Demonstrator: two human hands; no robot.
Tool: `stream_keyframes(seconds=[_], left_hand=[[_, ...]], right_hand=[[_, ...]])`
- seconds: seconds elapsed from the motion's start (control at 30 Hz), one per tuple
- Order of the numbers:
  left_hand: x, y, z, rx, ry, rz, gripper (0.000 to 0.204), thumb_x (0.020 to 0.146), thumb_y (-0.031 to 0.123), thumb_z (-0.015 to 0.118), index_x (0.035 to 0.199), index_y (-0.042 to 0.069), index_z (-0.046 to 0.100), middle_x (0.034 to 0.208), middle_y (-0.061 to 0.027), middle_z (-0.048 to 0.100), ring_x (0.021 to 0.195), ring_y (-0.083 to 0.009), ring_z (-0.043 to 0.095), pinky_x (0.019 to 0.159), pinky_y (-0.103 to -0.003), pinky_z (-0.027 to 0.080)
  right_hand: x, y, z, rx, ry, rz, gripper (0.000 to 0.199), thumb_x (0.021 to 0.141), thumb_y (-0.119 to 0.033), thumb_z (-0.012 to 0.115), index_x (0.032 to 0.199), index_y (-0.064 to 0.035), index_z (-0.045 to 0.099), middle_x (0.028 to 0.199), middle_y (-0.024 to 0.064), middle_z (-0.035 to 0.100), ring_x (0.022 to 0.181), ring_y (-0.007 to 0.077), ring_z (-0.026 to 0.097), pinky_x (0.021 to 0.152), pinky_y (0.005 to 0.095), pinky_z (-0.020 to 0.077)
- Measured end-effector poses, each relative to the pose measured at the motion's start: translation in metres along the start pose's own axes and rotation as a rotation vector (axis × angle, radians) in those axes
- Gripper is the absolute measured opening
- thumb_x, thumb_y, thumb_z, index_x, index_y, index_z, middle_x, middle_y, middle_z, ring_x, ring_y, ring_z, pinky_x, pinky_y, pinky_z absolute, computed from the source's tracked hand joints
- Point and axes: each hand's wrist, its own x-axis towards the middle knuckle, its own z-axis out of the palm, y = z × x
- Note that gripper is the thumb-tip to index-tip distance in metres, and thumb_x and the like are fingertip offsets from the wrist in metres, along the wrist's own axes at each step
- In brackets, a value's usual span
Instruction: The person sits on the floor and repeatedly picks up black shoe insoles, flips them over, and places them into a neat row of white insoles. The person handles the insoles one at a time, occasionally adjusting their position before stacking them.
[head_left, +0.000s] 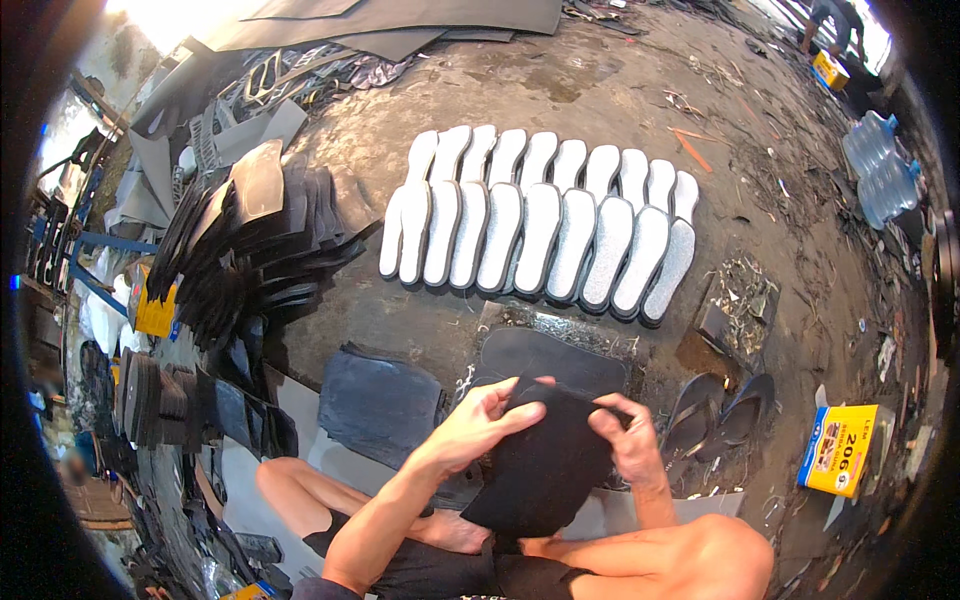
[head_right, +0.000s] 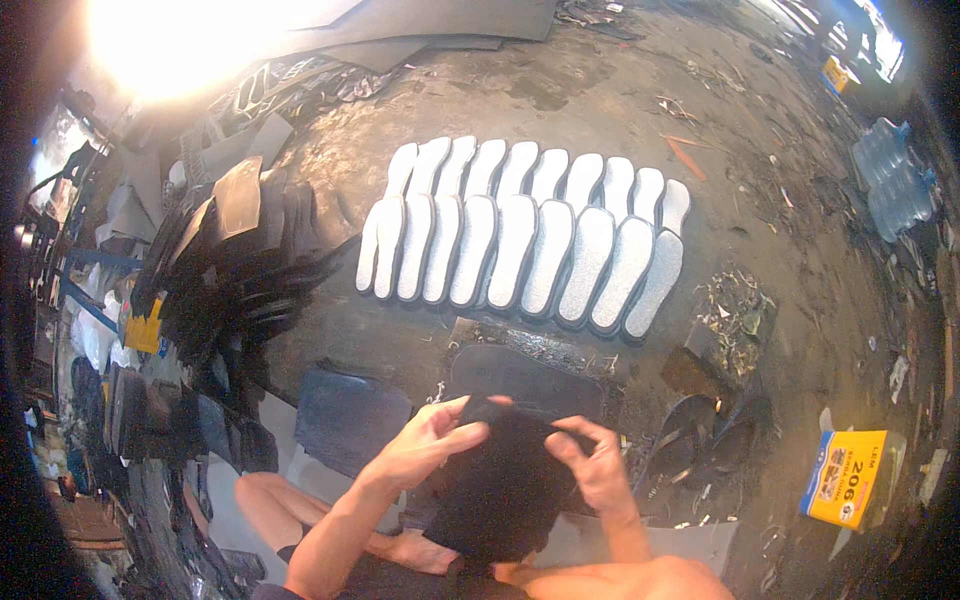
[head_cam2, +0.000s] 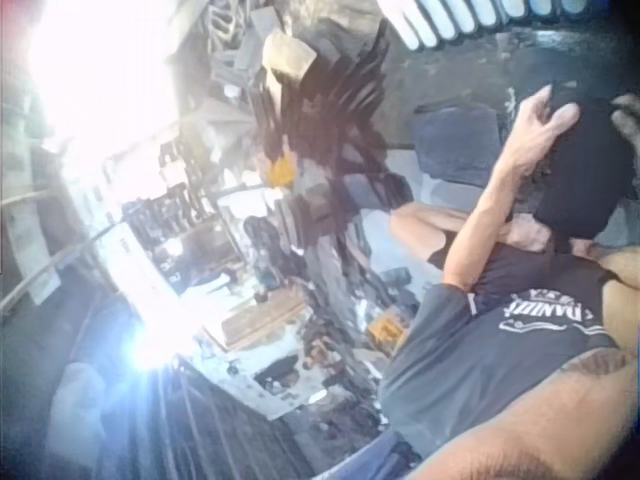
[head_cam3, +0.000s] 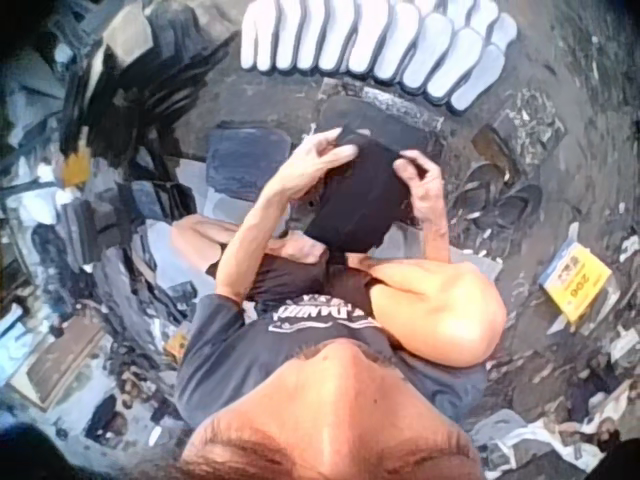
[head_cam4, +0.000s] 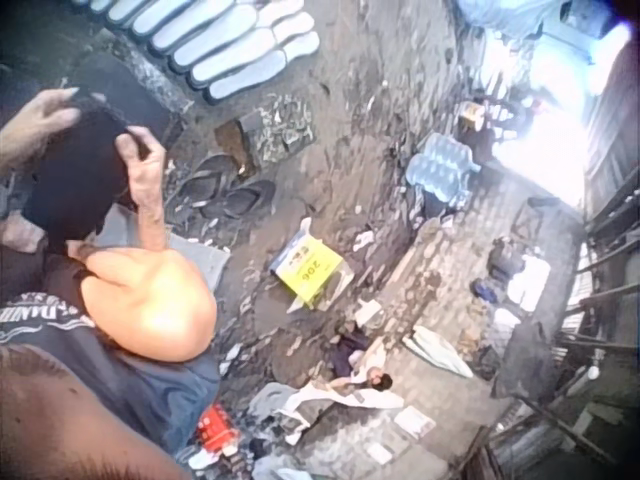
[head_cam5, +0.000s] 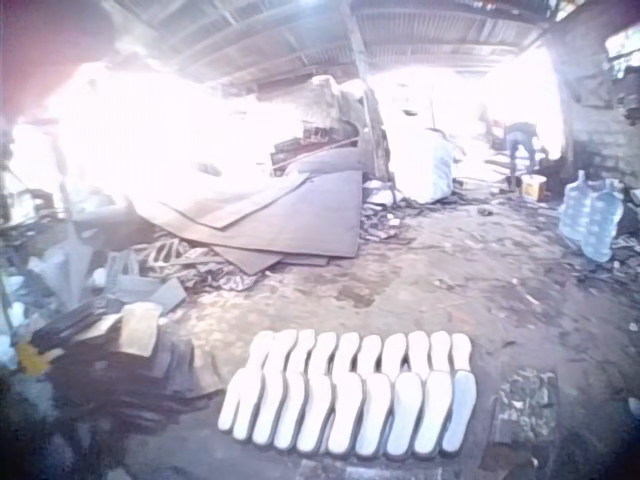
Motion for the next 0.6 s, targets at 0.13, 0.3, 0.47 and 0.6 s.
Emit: stream_keyframes(seconds=[0.13, 0.3, 0.47, 0.6], left_hand=[[-0.009, -0.011, 0.014, 0.309, 0.369, 0.151, 0.023, 0.105, 0.023, 0.081, 0.109, 0.000, 0.084, 0.093, -0.0042, 0.083, 0.084, -0.0090, 0.073, 0.073, -0.029, 0.060], [-0.055, 0.003, 0.032, 0.301, 0.380, 0.291, 0.030, 0.097, 0.023, 0.090, 0.115, 0.000, 0.082, 0.100, -0.0074, 0.084, 0.090, -0.0116, 0.076, 0.080, -0.030, 0.063], [-0.073, -0.014, 0.032, 0.133, 0.373, 0.331, 0.025, 0.095, 0.018, 0.092, 0.113, 0.003, 0.084, 0.105, -0.0068, 0.084, 0.095, -0.0115, 0.075, 0.086, -0.031, 0.060], [-0.072, 0.000, 0.056, 0.409, 0.309, 0.679, 0.021, 0.093, 0.017, 0.091, 0.109, 0.004, 0.084, 0.100, -0.0107, 0.081, 0.096, -0.0203, 0.078, 0.088, -0.034, 0.059]], right_hand=[[0.001, -0.004, 0.031, -0.127, -0.007, -0.089, 0.028, 0.098, -0.019, 0.089, 0.120, -0.0030, 0.079, 0.112, 0.0034, 0.080, 0.099, 0.0127, 0.073, 0.093, 0.0307, 0.0573], [-0.009, -0.048, 0.043, -0.114, -0.024, -0.130, 0.035, 0.094, -0.014, 0.091, 0.124, -0.0054, 0.075, 0.112, 0.0045, 0.080, 0.105, 0.0140, 0.074, 0.099, 0.0326, 0.0581], [-0.013, -0.082, 0.046, -0.336, -0.213, -0.169, 0.039, 0.094, -0.018, 0.093, 0.124, -0.0029, 0.074, 0.106, 0.0036, 0.079, 0.101, 0.0093, 0.072, 0.091, 0.0263, 0.0567], [-0.015, -0.181, 0.035, -0.690, -0.650, -0.112, 0.057, 0.090, -0.020, 0.095, 0.140, -0.0024, 0.072, 0.123, 0.0117, 0.081, 0.115, 0.0209, 0.077, 0.103, 0.0388, 0.0596]])
